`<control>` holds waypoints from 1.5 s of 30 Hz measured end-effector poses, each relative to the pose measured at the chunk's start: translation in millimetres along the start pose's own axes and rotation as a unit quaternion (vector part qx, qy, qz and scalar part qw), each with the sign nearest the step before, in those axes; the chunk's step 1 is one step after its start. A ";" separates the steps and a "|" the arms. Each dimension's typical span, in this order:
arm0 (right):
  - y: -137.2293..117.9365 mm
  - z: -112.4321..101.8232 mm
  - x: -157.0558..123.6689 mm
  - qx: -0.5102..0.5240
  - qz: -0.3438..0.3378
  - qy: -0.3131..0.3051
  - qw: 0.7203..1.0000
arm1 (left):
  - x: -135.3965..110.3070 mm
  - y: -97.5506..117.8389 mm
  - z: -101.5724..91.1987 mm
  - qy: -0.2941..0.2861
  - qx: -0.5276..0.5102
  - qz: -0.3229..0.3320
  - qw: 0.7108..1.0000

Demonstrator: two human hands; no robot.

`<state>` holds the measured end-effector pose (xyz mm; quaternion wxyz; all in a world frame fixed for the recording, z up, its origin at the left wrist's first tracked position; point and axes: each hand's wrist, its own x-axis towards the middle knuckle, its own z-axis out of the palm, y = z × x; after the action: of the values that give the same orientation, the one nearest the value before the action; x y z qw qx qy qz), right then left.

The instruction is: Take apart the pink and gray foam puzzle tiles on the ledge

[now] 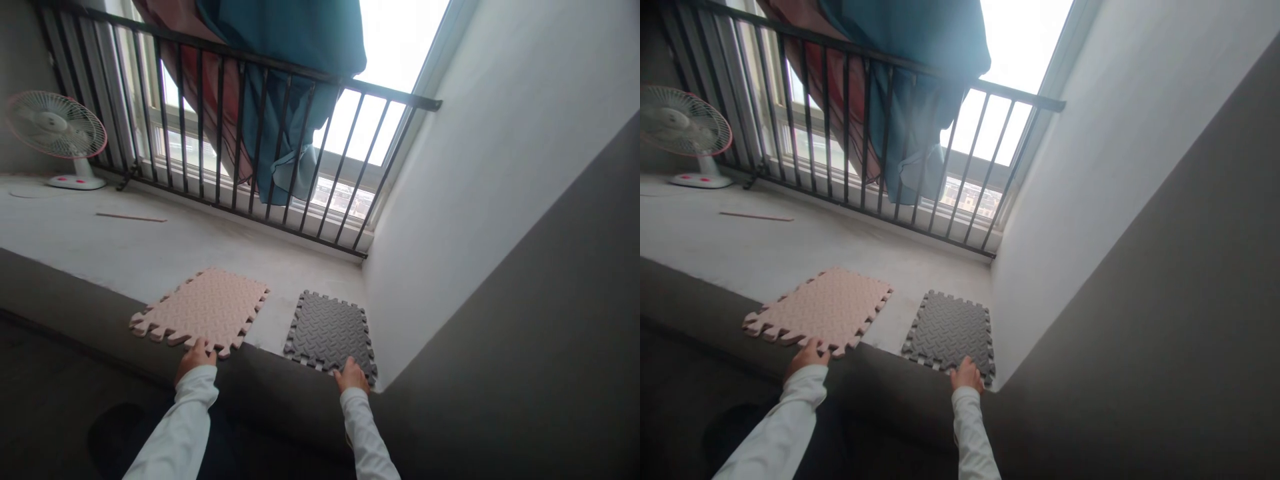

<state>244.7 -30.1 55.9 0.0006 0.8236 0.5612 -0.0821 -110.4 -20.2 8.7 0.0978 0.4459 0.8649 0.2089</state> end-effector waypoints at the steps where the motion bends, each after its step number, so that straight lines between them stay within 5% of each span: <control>1: -0.5 0.5 0.0 -0.004 -0.005 -0.001 1.000 | -0.6 0.2 -0.3 0.004 0.002 0.005 1.000; 7: -7.9 -12.6 -1.7 -0.010 -0.026 0.033 0.999 | -11.8 6.3 -1.4 0.016 0.013 -0.001 1.000; 15: -38.0 -78.2 4.0 0.179 0.044 0.129 0.974 | -34.4 20.2 -2.5 0.074 0.012 0.021 0.997; 19: -80.4 -102.8 -0.6 0.275 0.041 0.172 0.945 | -36.1 19.6 0.8 0.063 0.022 0.028 0.997; 22: -135.4 -108.7 -18.4 0.337 0.012 0.185 0.923 | -36.6 19.7 6.5 0.064 0.013 0.020 0.998; 24: -178.4 -102.8 -39.4 0.359 -0.056 0.181 0.914 | -36.6 19.3 11.1 0.085 0.000 0.015 0.996; 27: -233.2 -76.9 -77.2 0.349 -0.244 0.140 0.894 | -34.7 14.8 16.4 0.157 -0.041 0.014 0.987; 30: -256.9 -39.6 -103.0 0.341 -0.355 0.070 0.867 | -29.3 4.0 17.5 0.212 -0.071 0.000 0.975; 34: -246.5 -1.4 -97.5 0.324 -0.316 0.014 0.892 | -19.9 -11.0 17.4 0.266 -0.117 -0.014 0.957; 39: -226.9 9.6 -70.6 0.267 -0.249 -0.032 0.931 | -14.1 -12.8 24.4 0.275 -0.137 0.014 0.951; 45: -229.5 19.2 -64.9 0.196 -0.315 -0.054 0.927 | -13.2 -5.4 31.6 0.311 -0.136 0.065 0.938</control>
<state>6.8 -6.9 66.8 -0.1564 0.5826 0.7634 -0.2309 -95.4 -25.0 -22.2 -0.1301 0.3963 0.7847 0.4585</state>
